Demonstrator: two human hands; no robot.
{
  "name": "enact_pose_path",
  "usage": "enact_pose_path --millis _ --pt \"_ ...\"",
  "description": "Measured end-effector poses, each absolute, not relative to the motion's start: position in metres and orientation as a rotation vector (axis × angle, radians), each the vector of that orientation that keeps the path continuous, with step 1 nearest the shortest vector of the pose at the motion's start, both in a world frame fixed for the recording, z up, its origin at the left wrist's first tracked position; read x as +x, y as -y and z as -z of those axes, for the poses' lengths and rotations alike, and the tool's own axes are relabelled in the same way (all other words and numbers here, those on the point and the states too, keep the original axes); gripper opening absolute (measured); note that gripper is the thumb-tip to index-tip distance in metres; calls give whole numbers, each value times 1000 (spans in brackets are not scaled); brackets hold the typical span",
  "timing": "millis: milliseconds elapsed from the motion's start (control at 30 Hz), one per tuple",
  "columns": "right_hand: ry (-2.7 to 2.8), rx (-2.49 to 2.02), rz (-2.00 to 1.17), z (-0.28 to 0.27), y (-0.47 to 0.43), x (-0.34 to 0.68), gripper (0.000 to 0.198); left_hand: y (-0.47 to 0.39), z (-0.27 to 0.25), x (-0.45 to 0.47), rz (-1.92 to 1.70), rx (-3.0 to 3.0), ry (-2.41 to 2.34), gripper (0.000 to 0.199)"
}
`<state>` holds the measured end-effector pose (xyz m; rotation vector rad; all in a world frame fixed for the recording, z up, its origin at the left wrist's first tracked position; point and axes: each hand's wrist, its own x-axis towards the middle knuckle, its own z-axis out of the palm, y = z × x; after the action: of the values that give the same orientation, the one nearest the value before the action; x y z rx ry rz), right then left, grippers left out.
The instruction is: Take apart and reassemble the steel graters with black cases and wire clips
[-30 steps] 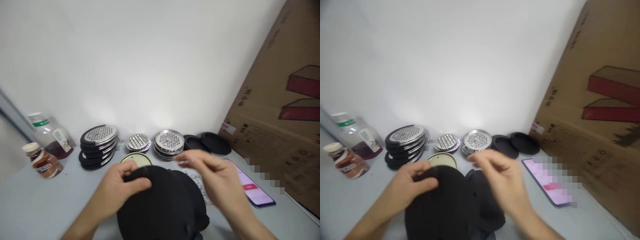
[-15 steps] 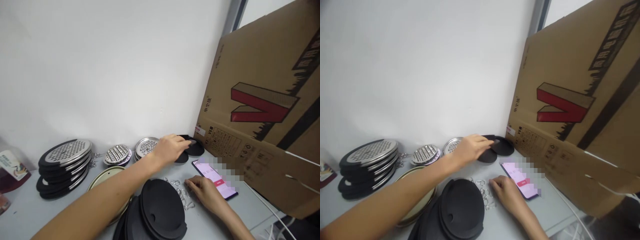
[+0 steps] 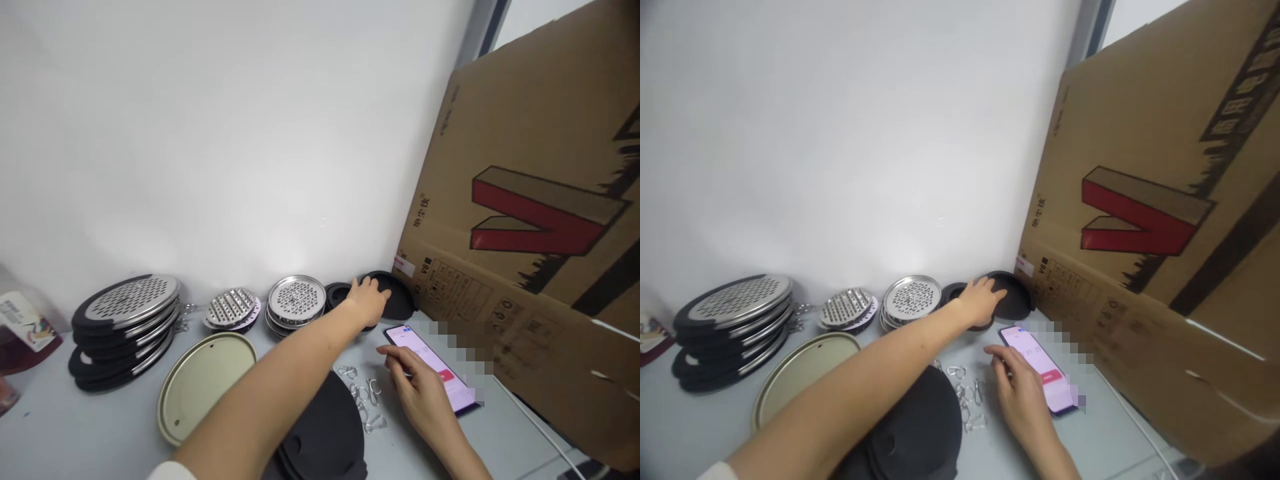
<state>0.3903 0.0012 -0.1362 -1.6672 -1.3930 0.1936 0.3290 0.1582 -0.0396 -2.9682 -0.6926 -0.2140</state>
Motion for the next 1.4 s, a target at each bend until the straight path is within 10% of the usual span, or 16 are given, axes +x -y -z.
enact_pose_path --millis 600,933,1400 --pt "1272 -1697 -322 133 -11 381 33 -51 42 89 207 -3610 645 53" --pt "1165 -2371 145 103 -17 485 41 -66 1 57 1565 -2875 1276 15" --pt "1109 -2254 49 99 -74 532 21 -61 16 26 2816 -2181 2277 56"
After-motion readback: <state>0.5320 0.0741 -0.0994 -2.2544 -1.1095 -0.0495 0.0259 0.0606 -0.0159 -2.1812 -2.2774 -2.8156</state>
